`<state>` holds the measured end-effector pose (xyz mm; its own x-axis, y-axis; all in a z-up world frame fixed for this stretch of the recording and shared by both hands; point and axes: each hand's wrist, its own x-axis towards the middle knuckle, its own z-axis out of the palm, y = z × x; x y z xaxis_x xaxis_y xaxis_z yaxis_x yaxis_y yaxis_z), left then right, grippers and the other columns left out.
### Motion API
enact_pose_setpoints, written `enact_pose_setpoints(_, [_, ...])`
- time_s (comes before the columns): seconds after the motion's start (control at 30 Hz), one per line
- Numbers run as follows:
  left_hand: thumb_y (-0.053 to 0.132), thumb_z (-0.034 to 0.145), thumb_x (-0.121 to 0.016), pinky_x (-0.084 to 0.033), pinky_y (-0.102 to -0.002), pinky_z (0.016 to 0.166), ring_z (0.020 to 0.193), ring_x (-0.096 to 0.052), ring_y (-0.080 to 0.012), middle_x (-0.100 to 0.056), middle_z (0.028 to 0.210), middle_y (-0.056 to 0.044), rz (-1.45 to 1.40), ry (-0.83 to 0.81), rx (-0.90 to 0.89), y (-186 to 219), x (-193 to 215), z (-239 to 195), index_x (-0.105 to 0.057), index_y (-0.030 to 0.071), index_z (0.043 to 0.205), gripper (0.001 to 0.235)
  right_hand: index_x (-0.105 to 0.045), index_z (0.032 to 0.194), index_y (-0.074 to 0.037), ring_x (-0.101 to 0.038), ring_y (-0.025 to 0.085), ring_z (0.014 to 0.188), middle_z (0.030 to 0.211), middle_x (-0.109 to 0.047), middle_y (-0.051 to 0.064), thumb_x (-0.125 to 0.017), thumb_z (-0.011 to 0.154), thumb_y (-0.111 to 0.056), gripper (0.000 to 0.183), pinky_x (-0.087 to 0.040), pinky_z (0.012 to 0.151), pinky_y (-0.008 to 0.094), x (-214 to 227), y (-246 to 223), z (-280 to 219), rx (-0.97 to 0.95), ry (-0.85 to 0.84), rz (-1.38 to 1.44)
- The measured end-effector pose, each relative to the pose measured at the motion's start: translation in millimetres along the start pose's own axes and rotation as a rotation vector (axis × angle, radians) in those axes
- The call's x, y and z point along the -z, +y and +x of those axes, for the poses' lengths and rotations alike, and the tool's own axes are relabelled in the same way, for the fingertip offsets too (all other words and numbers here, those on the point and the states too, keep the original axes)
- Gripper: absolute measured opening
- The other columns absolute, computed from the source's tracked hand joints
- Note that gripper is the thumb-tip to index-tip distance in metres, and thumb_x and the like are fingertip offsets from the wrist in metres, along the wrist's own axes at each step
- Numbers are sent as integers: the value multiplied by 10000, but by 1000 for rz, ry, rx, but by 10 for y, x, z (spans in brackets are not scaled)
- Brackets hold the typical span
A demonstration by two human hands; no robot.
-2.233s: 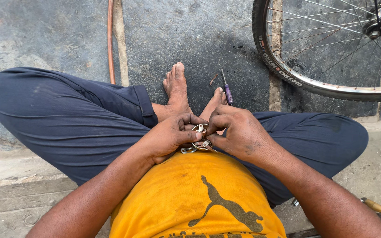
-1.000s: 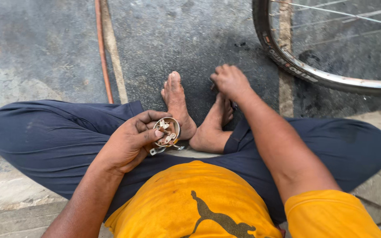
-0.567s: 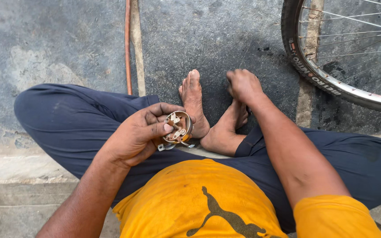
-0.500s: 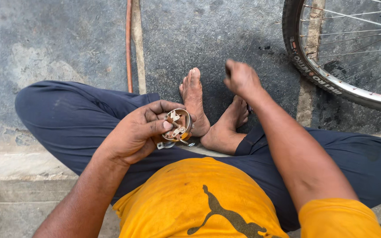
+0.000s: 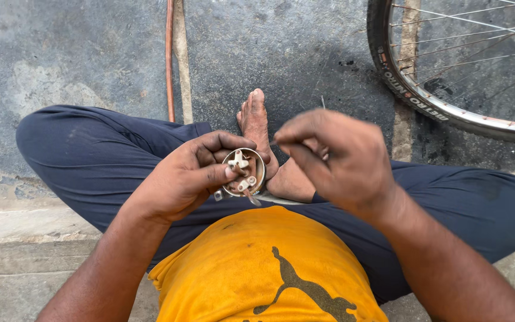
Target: The person sits cross-legged on the ground and uses a screwdriver to adjust small components inside a circular metal housing. They repeatedly insert and remove a small metal pin while manipulating internal parts. The task involves precise hand movements and tool use.
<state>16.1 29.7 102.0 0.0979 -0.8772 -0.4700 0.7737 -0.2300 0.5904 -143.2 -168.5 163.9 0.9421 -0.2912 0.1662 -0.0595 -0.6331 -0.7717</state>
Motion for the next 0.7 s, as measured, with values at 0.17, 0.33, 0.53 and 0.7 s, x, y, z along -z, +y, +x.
enact_pose_setpoints(0.17, [-13, 941, -633, -607, -348, 1009, 1179, -688, -177, -698, 1268, -128, 362, -45, -125, 163, -269, -107, -569, -19, 1283, 348, -699, 1046, -26, -762, 196, 897, 980, -748, 100, -745, 953, 5, 108, -625, 827, 327, -28, -255, -242, 109, 131, -92])
enact_pose_setpoints(0.33, [-23, 946, -619, -630, -323, 986, 1156, -736, -163, -726, 1265, -115, 711, 5, -266, 353, -583, -314, -572, -10, 1237, 295, -650, 1081, -25, -788, 223, 995, 1062, -763, 129, -719, 961, 28, 148, -637, 854, 335, -54, -412, -408, 52, 216, -20])
enact_pose_setpoints(0.53, [10, 920, -645, -659, -307, 904, 1072, -783, -157, -758, 1166, -90, 894, 70, -247, 428, -751, -368, -592, 19, 1227, 312, -631, 1099, -19, -780, 255, 1056, 1137, -749, 163, -701, 979, 30, 147, -636, 899, 366, -146, -380, -521, 110, 270, -8])
enact_pose_setpoints(0.7, [-2, 928, -631, -624, -333, 902, 1057, -761, -162, -748, 1139, -102, 626, 83, -152, 409, -790, -305, -584, -15, 1214, 290, -613, 1111, -30, -783, 258, 1063, 1198, -731, 172, -708, 981, 1, 164, -651, 868, 330, -164, -310, -567, 117, 281, 63])
